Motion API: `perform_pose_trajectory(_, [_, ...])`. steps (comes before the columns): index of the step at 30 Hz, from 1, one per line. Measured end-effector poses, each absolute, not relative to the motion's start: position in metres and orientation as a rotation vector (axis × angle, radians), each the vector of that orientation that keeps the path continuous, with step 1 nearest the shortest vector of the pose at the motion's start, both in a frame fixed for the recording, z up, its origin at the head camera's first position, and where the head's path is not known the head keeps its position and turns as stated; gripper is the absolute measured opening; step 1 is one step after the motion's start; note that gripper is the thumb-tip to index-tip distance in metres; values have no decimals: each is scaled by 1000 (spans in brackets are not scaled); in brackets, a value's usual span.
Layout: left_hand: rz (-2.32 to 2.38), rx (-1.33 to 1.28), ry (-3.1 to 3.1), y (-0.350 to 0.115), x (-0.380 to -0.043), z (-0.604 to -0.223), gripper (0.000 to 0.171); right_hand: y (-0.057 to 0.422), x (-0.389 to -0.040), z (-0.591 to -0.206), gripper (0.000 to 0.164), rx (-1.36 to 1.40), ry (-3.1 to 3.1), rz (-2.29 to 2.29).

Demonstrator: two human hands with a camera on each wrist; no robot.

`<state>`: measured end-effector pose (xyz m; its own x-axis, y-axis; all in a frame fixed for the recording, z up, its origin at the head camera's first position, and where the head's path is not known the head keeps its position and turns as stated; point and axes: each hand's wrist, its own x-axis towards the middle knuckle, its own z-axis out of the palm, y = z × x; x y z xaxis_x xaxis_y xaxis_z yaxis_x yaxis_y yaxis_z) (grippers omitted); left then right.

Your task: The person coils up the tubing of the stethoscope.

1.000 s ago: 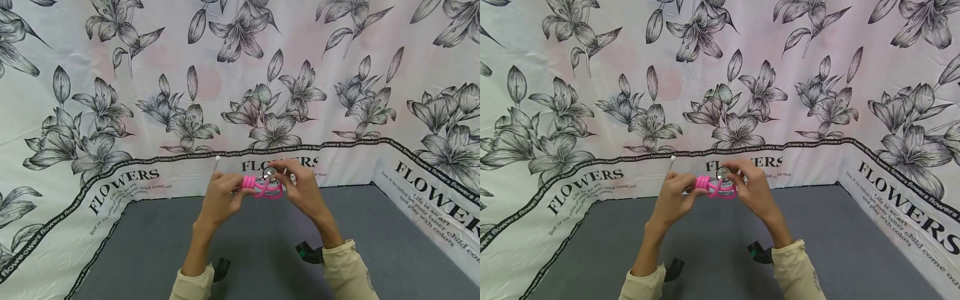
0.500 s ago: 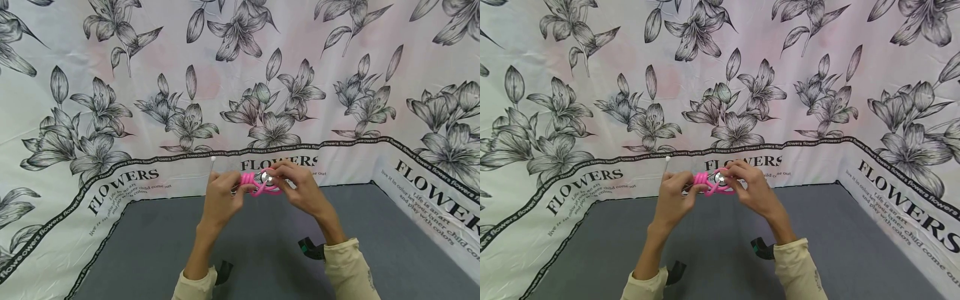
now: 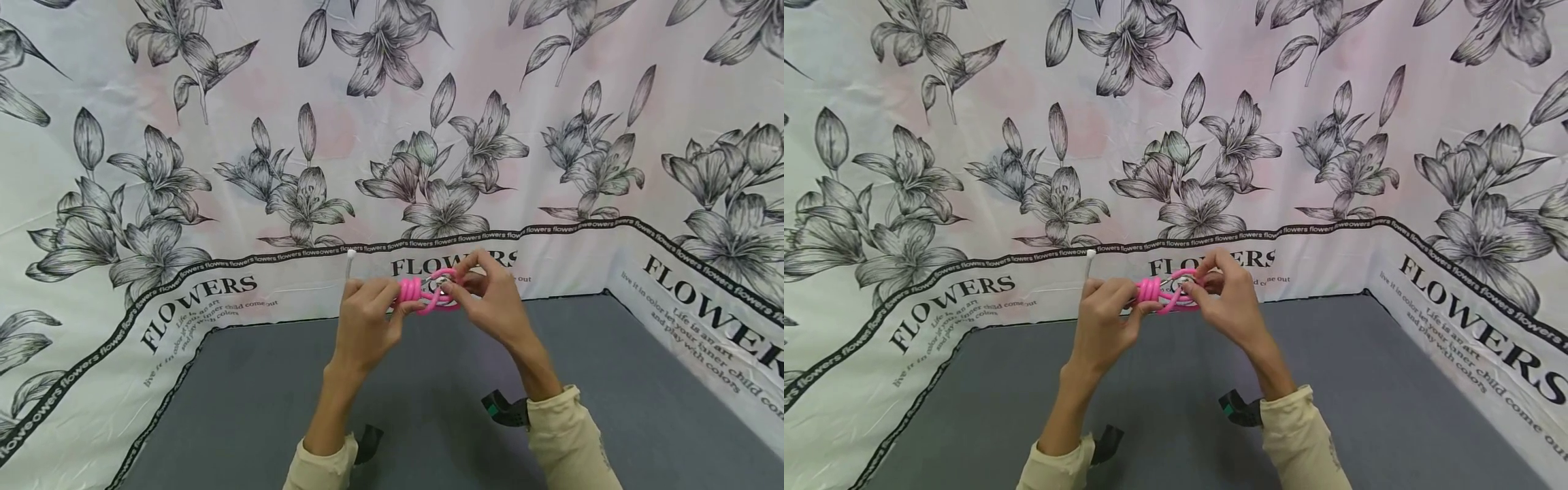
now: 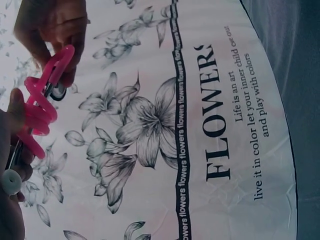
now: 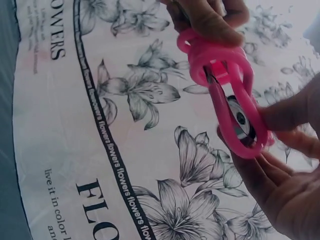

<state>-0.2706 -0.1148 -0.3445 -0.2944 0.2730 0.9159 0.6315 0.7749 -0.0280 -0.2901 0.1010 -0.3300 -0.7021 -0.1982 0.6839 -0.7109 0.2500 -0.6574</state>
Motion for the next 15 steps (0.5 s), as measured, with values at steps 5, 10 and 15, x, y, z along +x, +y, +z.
perform_pose_trajectory(5, [-369,-721,-1885,-117,-272,-344,32,91,-287,-329,23,675,-1967,1237])
perform_pose_trajectory(10, [-299,-755,-1859,-119,-274,-343,34,89,-287,-329,31,591,-1902,1023])
perform_pose_trajectory(15, [-266,-783,-1873,-120,-274,-343,38,96,-283,-325,32,618,-2001,1040])
